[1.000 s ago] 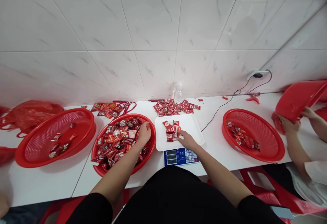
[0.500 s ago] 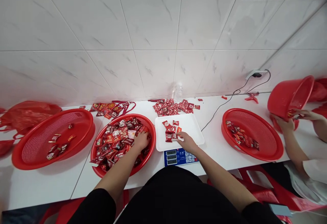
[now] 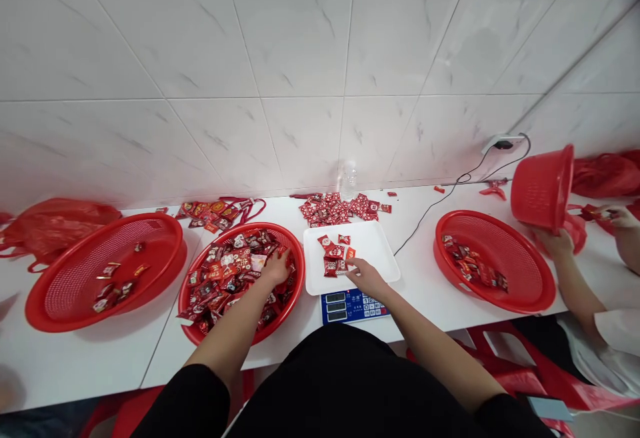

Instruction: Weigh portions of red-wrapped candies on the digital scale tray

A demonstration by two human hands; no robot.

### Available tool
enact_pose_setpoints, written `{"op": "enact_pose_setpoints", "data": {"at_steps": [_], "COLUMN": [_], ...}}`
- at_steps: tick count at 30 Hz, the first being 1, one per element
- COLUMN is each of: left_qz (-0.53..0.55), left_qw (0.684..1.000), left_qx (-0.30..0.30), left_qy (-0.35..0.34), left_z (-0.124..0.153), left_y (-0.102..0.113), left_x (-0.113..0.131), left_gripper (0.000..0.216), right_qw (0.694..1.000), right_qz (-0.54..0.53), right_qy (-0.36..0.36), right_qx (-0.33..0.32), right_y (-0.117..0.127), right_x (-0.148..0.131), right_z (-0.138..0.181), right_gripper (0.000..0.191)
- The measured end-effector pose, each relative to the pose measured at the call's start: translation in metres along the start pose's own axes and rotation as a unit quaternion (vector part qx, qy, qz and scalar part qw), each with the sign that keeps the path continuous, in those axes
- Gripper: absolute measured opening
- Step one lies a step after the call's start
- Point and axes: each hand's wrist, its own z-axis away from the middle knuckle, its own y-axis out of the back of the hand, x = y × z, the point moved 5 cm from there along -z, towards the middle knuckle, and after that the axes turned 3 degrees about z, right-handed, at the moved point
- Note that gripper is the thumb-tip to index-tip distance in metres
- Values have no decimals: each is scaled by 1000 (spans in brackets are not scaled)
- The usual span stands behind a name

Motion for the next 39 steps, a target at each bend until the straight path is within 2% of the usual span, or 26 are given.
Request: {"op": "enact_pose_setpoints", "data": {"at_steps": [4,7,13,16,18,21,26,29,31,36,37,39], "left_qz": [-65,-66,28,106,155,223,383,449,458,367,332,255], "left_qw": [997,996,990,980,972,956,901,873,878,919,931,958], "left_qx": [12,24,135,158,125,31,-79,-89,-48,133,145,132], "left_qy": [-35,-53,-13,-62,-123,-191,-185,-166,-130,-59,-48,-28], "left_z": [7,10,10,16,21,29,31,28,25,22,21,18], "left_y": [-10,-6,39,52,48,26,-17,-24,-18,17,20,19], "left_x": [20,24,20,41,64,97,120,116,104,53,41,18], "left_gripper": [35,27,22,19,19,22,50,51,42,24,23,24], "right_qw": [1000,1000,1000,1000,1000,1000,987,976,969,950,947,943], "right_qz": [7,7,3,3,3,23,147,212,245,294,298,304], "right_qy": [4,-1,-16,-12,-4,13,37,38,45,84,93,109], "right_qx": [-12,-8,-6,-8,-8,16,52,28,3,-65,-73,-79], "right_y": [0,5,7,5,4,5,1,-10,-18,-36,-38,-39], "right_x": [-1,1,5,5,5,6,-2,-16,-25,-29,-26,-18], "right_z": [1,4,4,2,1,-3,-18,-33,-43,-58,-58,-58], "right_gripper": [39,38,38,38,38,40,62,75,75,68,66,62]}}
